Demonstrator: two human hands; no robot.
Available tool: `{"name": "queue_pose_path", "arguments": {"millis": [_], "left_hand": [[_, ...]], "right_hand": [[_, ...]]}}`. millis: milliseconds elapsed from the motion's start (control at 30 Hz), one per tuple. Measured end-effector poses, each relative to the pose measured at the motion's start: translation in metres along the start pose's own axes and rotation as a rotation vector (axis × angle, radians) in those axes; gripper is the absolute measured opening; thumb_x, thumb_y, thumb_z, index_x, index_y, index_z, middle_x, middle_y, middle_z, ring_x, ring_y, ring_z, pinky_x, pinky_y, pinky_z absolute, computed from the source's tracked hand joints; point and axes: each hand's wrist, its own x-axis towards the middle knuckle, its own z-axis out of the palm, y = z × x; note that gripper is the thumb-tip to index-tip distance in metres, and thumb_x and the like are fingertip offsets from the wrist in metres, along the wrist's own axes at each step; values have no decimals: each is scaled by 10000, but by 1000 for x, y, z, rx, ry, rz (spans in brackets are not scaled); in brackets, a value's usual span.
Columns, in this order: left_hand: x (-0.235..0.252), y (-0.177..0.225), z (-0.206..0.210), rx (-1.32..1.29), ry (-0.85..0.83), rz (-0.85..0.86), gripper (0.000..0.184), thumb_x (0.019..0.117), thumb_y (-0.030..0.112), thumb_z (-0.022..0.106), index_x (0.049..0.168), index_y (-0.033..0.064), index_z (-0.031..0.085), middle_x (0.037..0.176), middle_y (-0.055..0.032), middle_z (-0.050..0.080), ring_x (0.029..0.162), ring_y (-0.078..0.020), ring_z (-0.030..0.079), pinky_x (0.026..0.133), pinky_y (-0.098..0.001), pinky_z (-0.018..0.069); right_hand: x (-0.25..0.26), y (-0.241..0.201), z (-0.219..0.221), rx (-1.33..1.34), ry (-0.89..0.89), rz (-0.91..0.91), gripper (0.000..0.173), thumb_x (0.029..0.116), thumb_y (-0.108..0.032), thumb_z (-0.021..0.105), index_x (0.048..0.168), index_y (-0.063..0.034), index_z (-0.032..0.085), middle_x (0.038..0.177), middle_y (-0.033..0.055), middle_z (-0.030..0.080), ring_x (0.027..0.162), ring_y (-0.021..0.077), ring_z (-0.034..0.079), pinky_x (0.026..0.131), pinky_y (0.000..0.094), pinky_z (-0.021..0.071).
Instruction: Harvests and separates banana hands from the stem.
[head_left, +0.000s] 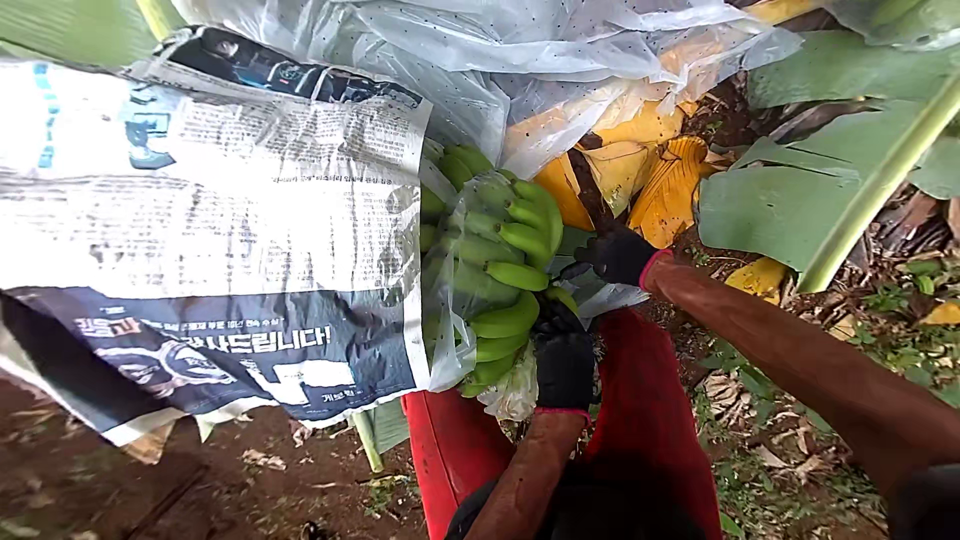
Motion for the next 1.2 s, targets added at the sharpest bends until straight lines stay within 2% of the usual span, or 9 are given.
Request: {"name": "queue_pose_path", "arguments": {"millis": [67, 133, 233, 400, 533, 600, 700, 967, 1200], "left_hand": [[-6, -6, 3, -38, -35, 0, 416, 1000, 83, 514, 1369, -96, 582, 1167, -245, 709, 977, -342, 731, 774, -424, 591], [-25, -14, 15, -181, -253, -17, 434, 1015, 89, 505, 1424, -53, 536, 1161, -238, 704, 915, -367, 735, 732, -478, 602], [-44, -12, 61, -340, -516, -22, 434, 1000, 118, 514, 1424, 33, 539, 1125, -214, 717, 957, -393, 728, 767, -542, 597], [-59, -10, 112, -388, -656, 111, 497, 954, 199, 604, 1431, 76, 541, 1247, -194, 686, 1116, -387, 683, 900, -570, 564], [-57, -32, 71, -408, -610, 188, 544, 946, 252, 624, 1459, 92, 538, 1287, -178, 677, 1153, -373, 670, 936, -570, 546], [-59, -47, 45, -416, -606, 212, 560, 952, 274, 626, 1479, 114, 527, 1317, -167, 670, 1178, -368, 664, 957, -582, 541], [-68, -61, 7, -422, -547, 296, 559, 930, 300, 636, 1462, 151, 554, 1301, -133, 685, 1148, -335, 684, 941, -569, 553], [-86, -81, -95, -460, -151, 617, 549, 914, 321, 659, 1424, 122, 616, 1257, -122, 721, 1115, -301, 710, 945, -525, 563], [-126, -99, -205, -515, 125, 906, 505, 879, 334, 703, 1345, 141, 681, 1187, -80, 753, 1050, -260, 735, 883, -523, 590]], "right_hand": [[-28, 52, 4, -2, 5, 137, 375, 868, -85, 703, 1213, -229, 719, 1051, 150, 722, 1017, 391, 672, 934, 641, 480], [-87, 130, 0, -60, 143, 245, 433, 875, -67, 685, 1211, -333, 747, 1023, 120, 740, 971, 388, 691, 884, 670, 501], [-182, 180, -64, -134, 288, 415, 162, 907, -159, 646, 1019, -233, 737, 914, 106, 720, 875, 370, 689, 758, 641, 501], [-222, 93, -18, 309, 531, 610, 252, 944, -176, 665, 1191, -174, 712, 970, 125, 720, 840, 349, 697, 700, 647, 546], [-223, 18, 59, 1065, 508, 816, 441, 1011, -232, 596, 1417, -82, 513, 978, 161, 680, 785, 278, 672, 729, 510, 577], [-228, -26, 79, 1446, 618, 859, 447, 1029, -208, 548, 1428, -30, 451, 956, 129, 665, 721, 214, 662, 647, 408, 588], [-244, -87, 92, 1830, 862, 838, 402, 1036, -136, 534, 1409, 1, 474, 986, 140, 697, 733, 233, 700, 616, 392, 618], [-282, -181, 84, 1956, 1174, 581, 463, 1013, -280, 573, 1380, -17, 471, 954, 117, 693, 653, 202, 667, 547, 341, 591], [-328, -220, 55, 1892, 1398, 448, 525, 991, -383, 606, 1353, -18, 499, 1008, 139, 711, 717, 218, 698, 608, 350, 608]]}}
